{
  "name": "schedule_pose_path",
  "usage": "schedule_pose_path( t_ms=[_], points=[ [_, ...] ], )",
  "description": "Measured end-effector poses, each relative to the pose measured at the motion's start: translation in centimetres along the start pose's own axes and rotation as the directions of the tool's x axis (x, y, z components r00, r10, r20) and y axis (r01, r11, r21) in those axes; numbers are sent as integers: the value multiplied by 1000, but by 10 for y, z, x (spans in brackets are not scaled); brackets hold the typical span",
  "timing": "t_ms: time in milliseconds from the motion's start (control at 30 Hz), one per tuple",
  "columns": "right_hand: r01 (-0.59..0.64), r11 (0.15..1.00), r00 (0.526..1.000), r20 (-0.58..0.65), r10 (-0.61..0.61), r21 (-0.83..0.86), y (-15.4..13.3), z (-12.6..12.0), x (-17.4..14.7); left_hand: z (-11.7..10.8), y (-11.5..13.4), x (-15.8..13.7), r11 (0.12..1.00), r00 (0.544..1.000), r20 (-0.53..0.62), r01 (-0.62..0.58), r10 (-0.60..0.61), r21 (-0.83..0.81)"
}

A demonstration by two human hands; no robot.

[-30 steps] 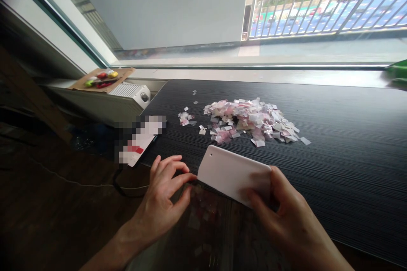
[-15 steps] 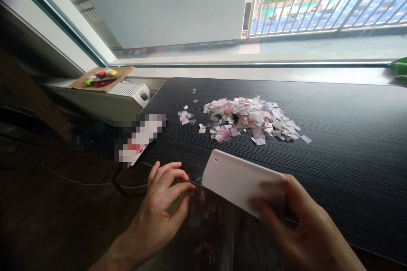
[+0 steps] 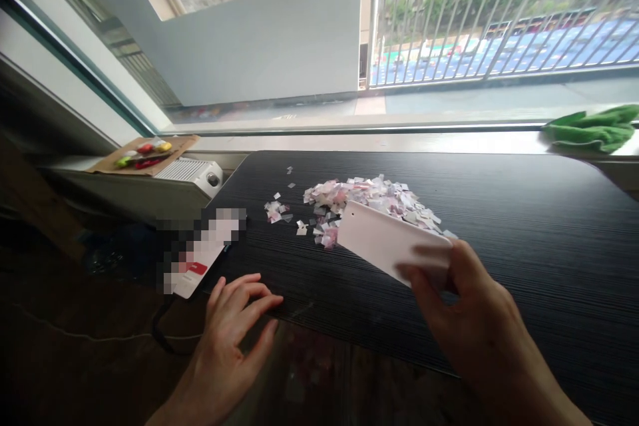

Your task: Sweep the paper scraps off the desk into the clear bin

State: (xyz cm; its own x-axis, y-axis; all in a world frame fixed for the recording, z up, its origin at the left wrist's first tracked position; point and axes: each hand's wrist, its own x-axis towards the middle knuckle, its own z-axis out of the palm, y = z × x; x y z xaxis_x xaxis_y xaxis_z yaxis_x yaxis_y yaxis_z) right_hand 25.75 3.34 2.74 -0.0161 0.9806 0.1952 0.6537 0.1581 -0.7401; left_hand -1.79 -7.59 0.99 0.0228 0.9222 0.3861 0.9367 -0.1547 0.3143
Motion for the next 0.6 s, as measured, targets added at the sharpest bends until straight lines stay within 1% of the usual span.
schedule_pose_path(
  t_ms=[67,100,167,233,300,367,400,467,533,600],
  points=[
    [26,998,1000,-17,-27,-63,-8,9,7,2,-4,-1,1000,999,27,-19,19,20],
    [44,996,999,-1,-44,-71,-12,13,9,3,-5,-2,999,999,39,-28,27,30],
    [81,996,995,58,-79,-33,-18,21,10,3,-7,-4,998,998,54,-39,37,48],
    [83,996,994,75,-84,22,-20,23,10,3,-8,-6,997,997,59,-43,40,57],
    [62,998,998,24,-62,21,-19,21,10,3,-8,-6,997,997,62,-49,45,61],
    [36,999,999,-28,-36,-27,-16,17,10,3,-7,-5,997,997,64,-44,40,64],
    [26,998,999,-33,-27,-53,-15,15,10,3,-6,-5,997,997,63,-42,37,66],
    [23,997,1000,-2,-23,-76,-12,12,8,4,-5,-4,997,998,62,-33,29,69],
    [30,998,999,45,-28,-50,-12,11,7,4,-5,-4,997,998,63,-30,25,71],
    [35,999,998,56,-34,-16,-12,11,6,4,-4,-4,997,998,67,-24,19,70]
  ],
)
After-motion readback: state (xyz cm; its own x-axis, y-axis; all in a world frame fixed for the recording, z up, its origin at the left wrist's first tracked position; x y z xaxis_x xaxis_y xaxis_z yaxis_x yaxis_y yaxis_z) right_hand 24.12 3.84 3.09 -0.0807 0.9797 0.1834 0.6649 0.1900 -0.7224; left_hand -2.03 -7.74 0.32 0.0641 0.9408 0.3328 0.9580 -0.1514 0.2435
